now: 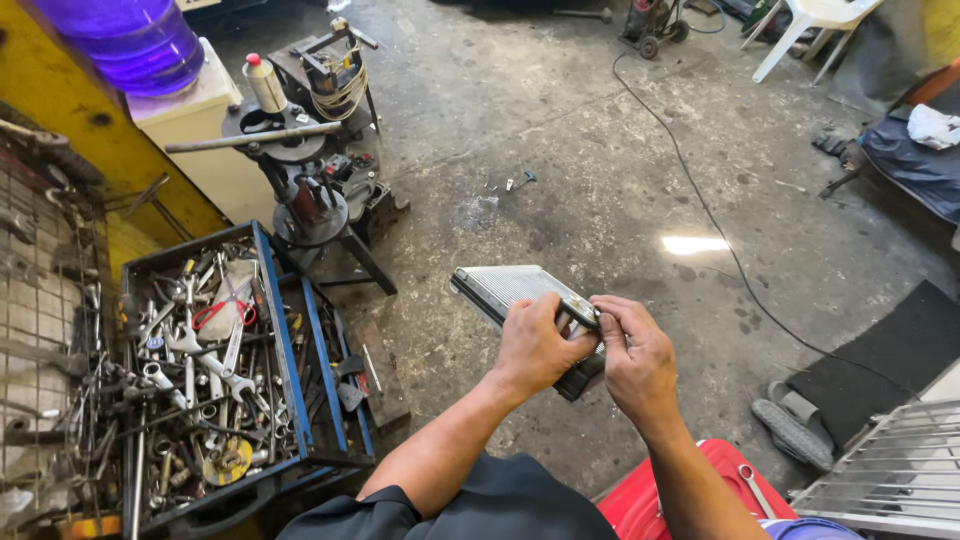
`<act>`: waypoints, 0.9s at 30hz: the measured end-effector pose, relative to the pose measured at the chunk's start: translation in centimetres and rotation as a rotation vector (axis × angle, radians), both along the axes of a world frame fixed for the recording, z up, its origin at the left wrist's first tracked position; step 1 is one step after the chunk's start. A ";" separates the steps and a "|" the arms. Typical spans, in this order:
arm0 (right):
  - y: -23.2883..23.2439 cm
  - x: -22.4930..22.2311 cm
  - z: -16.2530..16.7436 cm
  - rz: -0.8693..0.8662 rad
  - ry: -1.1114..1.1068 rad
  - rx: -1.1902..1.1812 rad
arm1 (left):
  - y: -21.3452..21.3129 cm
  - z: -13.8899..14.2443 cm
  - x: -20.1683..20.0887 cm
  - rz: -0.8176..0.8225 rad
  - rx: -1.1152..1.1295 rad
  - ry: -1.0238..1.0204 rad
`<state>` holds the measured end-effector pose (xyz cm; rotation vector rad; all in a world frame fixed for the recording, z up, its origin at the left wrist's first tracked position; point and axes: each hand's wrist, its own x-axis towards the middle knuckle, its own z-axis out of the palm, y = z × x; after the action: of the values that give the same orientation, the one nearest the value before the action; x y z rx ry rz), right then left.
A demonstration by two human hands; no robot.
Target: The person uses pliers to cut a red cable, then handles a car radiator, attaching a metal bracket and tightening it with a screwdriver. The person then carries the radiator and places it on the floor.
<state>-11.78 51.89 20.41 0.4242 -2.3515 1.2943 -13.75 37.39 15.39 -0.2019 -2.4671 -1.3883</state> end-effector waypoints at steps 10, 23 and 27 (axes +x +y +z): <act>1.0 -0.3 0.6 -0.107 -0.127 -0.169 | 1.0 1.5 -0.9 -0.046 0.038 0.020; 1.3 0.7 0.2 -0.198 -0.077 -0.114 | 1.1 2.1 -0.5 -0.071 0.014 0.103; 2.0 0.3 0.1 -0.173 -0.169 -0.128 | 1.0 2.2 -0.5 -0.089 -0.013 0.102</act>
<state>-11.47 53.91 20.49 0.0727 -2.3617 1.4359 -14.23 38.35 17.58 -0.3801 -2.4104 -1.3624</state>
